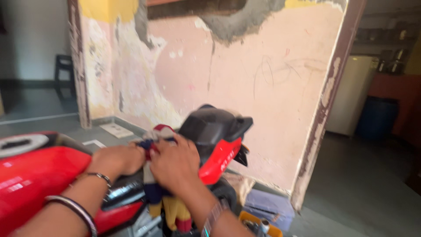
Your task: The person wipes the red motorcycle with a multi-colored cloth, focusing on the fuel tank, seat, and side panels. The person repeatedly folds and repositions the cloth while cleaning different sections of the bike.
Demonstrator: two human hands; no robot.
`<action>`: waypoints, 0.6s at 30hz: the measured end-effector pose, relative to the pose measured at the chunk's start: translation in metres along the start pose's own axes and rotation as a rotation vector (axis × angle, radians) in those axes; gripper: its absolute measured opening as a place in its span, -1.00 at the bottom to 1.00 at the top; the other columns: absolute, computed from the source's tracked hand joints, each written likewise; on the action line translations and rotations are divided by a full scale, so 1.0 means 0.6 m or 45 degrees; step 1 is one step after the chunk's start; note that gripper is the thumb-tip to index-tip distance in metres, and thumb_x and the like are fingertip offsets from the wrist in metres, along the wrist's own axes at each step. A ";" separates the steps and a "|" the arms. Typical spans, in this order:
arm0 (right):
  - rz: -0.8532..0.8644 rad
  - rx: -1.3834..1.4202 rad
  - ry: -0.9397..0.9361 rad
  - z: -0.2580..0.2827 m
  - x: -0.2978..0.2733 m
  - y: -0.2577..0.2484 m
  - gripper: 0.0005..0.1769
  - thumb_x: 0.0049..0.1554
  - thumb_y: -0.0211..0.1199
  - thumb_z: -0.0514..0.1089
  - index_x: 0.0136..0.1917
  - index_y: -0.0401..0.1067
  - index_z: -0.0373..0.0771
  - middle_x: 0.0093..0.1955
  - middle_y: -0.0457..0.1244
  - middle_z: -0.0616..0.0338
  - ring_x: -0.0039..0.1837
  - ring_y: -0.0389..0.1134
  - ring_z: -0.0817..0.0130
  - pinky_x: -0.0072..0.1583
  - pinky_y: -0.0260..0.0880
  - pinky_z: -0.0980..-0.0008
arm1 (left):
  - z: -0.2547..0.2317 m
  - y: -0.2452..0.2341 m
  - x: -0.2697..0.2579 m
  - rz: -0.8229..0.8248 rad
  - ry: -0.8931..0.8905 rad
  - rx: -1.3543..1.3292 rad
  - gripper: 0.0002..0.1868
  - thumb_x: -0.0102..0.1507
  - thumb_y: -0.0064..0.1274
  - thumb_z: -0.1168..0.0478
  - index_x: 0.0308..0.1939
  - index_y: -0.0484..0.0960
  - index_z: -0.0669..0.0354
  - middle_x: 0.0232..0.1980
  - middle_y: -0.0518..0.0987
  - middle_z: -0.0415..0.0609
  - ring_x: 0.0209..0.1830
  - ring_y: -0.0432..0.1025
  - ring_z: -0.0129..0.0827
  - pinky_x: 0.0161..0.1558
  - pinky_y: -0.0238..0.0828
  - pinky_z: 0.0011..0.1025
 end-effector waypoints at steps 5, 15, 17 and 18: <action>0.552 -0.365 0.103 -0.024 0.117 0.031 -0.37 0.18 -0.17 0.20 0.41 0.39 0.05 0.55 0.10 0.25 0.66 -0.15 0.02 0.55 -0.59 -0.40 | 0.002 0.004 0.000 0.042 0.036 0.178 -0.41 0.42 -0.58 -0.05 0.37 0.44 -0.09 0.50 0.41 -0.12 0.46 0.37 -0.12 0.40 0.33 -0.05; 0.476 -0.171 -0.102 -0.043 0.137 0.084 -0.33 0.13 -0.13 0.29 0.32 0.51 0.04 0.49 0.23 0.22 0.63 0.02 0.23 0.57 -0.18 -0.03 | 0.033 0.046 0.071 0.029 -0.108 0.099 -0.34 0.42 -0.65 -0.13 0.52 0.23 -0.04 0.44 0.50 0.03 0.40 0.46 -0.07 0.42 0.34 -0.08; 0.303 -0.035 -0.193 -0.049 0.084 0.051 -0.42 0.12 -0.08 0.26 0.20 0.57 0.06 0.38 0.31 0.24 0.52 0.11 0.18 0.43 -0.07 -0.23 | 0.035 0.061 0.089 0.017 0.010 0.203 -0.35 0.40 -0.69 -0.11 0.44 0.33 -0.10 0.49 0.43 -0.03 0.44 0.43 -0.12 0.43 0.35 -0.10; 0.201 -0.006 -0.213 -0.051 0.052 0.032 -0.46 0.16 -0.04 0.25 0.19 0.58 0.03 0.33 0.34 0.22 0.52 0.15 0.19 0.41 -0.01 -0.19 | 0.036 0.068 0.097 0.008 0.065 0.255 -0.35 0.39 -0.71 -0.10 0.40 0.38 -0.12 0.51 0.40 -0.05 0.46 0.41 -0.15 0.43 0.36 -0.10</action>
Point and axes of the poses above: each hand's wrist, its own x-axis towards the middle knuckle, its own y-axis out of the palm, z = x × y, the point moved 4 cm from there along x, towards the middle knuckle
